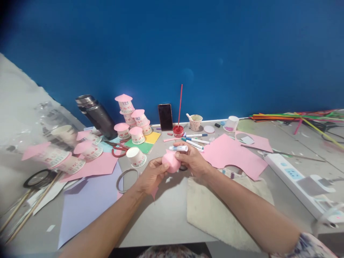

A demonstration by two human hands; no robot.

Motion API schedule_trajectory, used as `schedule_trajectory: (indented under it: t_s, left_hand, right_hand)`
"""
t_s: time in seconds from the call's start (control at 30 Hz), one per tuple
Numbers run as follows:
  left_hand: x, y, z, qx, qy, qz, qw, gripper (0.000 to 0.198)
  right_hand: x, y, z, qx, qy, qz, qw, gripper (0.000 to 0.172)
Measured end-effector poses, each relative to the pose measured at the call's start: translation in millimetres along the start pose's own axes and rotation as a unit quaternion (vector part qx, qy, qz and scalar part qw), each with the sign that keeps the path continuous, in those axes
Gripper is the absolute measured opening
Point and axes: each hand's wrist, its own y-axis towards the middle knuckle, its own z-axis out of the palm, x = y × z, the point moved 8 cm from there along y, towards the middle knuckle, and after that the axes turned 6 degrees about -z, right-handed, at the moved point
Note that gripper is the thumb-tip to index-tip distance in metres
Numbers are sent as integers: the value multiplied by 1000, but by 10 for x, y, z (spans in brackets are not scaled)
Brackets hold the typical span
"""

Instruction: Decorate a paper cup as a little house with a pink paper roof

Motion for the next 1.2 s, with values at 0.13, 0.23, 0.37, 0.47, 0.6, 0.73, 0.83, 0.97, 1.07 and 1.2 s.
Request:
schedule_trajectory:
  t_s: [0.13,0.23,0.37,0.47,0.6,0.73,0.83,0.97,1.07,1.2]
  left_hand:
    - [-13,25,-38,-25,-52,-1,998,46]
    - [10,40,-97,-50,-15,-3,999,43]
    - [62,58,-180,-64,19,-4,998,48]
    - [72,65,-219,-70,36,-7,997,50]
    - [4,60,-164,-47,21,6,999,52]
    - [-46,54,-80,-7,-47,12,999,49]
    - [-23,56,-78,-2,-68,-3,998,47]
    - [5,78,-114,-2,-76,-3,997,45]
    - [35,109,-176,-20,-92,-4,996,44]
    - [82,122,-232,-55,-127,-31,990,36]
  right_hand:
    - [3,-11,31,4,-8,5,1000,59]
    - [23,-20,65,2,-17,-2,1000,58]
    - [101,-9,-9,-35,-45,-22,998,53]
    - [247,27,-206,-91,-104,-62,988,48]
    - [508,93,-488,-144,-253,-136,947,51]
    - [589,176,-626,-133,-357,-141,914,48]
    - [608,190,-700,-145,-434,-124,881,34]
    - [625,192,-786,-141,-563,-85,810,29]
    - [657,198,-900,-134,-644,-47,752,31]
    - [713,190,-1053,-119,-721,17,682,32]
